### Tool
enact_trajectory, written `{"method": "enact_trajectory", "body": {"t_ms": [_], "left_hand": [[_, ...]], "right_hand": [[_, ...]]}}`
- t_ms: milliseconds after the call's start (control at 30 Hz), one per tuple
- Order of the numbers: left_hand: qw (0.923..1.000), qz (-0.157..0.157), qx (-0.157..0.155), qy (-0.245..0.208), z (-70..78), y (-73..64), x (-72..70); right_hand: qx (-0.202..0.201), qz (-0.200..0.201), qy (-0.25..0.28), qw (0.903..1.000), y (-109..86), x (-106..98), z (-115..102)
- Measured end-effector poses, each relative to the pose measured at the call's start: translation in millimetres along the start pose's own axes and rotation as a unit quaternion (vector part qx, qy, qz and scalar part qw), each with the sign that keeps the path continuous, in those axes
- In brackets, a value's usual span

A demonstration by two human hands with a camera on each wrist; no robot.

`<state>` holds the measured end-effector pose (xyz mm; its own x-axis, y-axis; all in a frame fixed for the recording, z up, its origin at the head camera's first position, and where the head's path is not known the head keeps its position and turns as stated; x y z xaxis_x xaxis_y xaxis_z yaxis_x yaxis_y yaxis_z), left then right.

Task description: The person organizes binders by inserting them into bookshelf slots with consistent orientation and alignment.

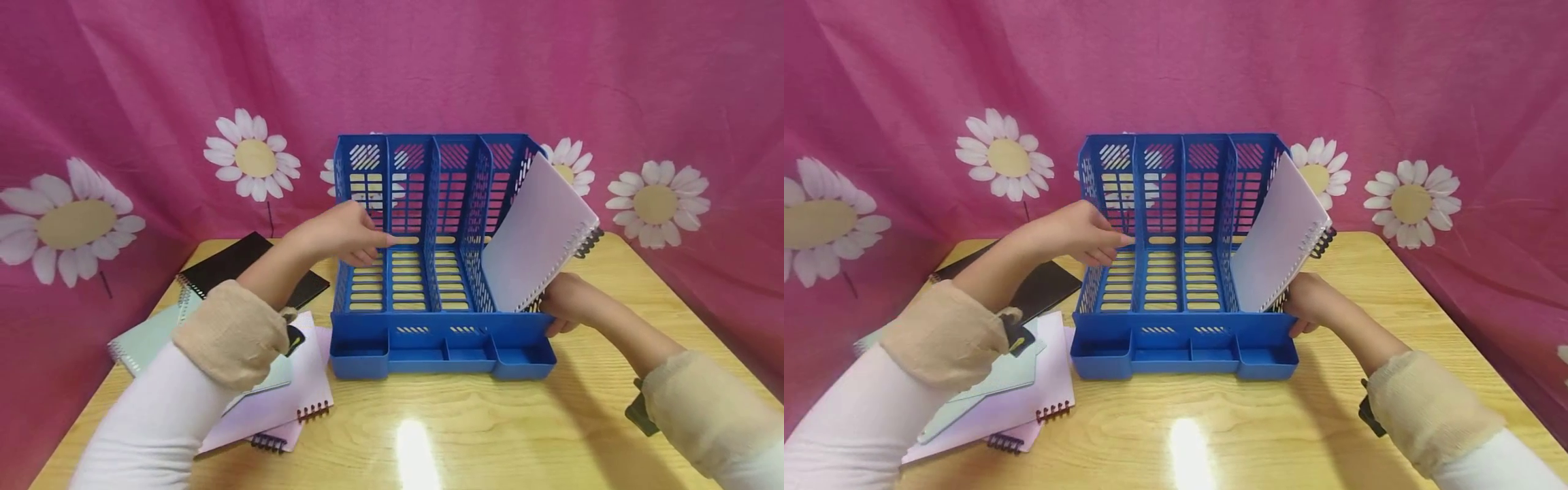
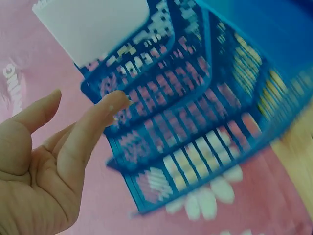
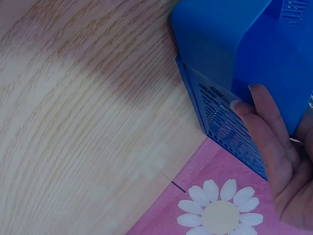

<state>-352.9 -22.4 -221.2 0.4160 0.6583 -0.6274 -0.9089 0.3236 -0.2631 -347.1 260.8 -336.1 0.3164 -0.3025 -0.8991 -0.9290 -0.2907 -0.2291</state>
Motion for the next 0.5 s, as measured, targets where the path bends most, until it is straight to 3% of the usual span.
{"method": "enact_trajectory", "body": {"t_ms": [100, 267, 500], "left_hand": [[0.9997, 0.025, 0.007, 0.007, -12.9, -12.6, -24.4], [0.9986, 0.049, -0.007, 0.020, -37.1, -26.2, -58.4], [0.9986, 0.032, -0.038, 0.019, -68.5, -36.5, -78.5]], "right_hand": [[0.000, 0.002, 0.009, 1.0000, 0.3, -0.1, -1.8], [-0.013, -0.013, 0.016, 0.9997, -1.5, 4.6, -1.6], [-0.017, -0.015, 0.022, 0.9995, -2.6, 3.3, 0.1]]}}
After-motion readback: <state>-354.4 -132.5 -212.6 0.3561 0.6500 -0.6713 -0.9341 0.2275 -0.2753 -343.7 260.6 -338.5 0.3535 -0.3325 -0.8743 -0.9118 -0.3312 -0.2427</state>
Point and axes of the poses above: each hand's wrist, its own y-axis towards the middle knuckle, its own x-axis out of the palm, z = x × y, the point moved 10 cm from there along y, towards the middle knuckle, and after that the axes turned 8 degrees about -y, right-handed, at the moved point
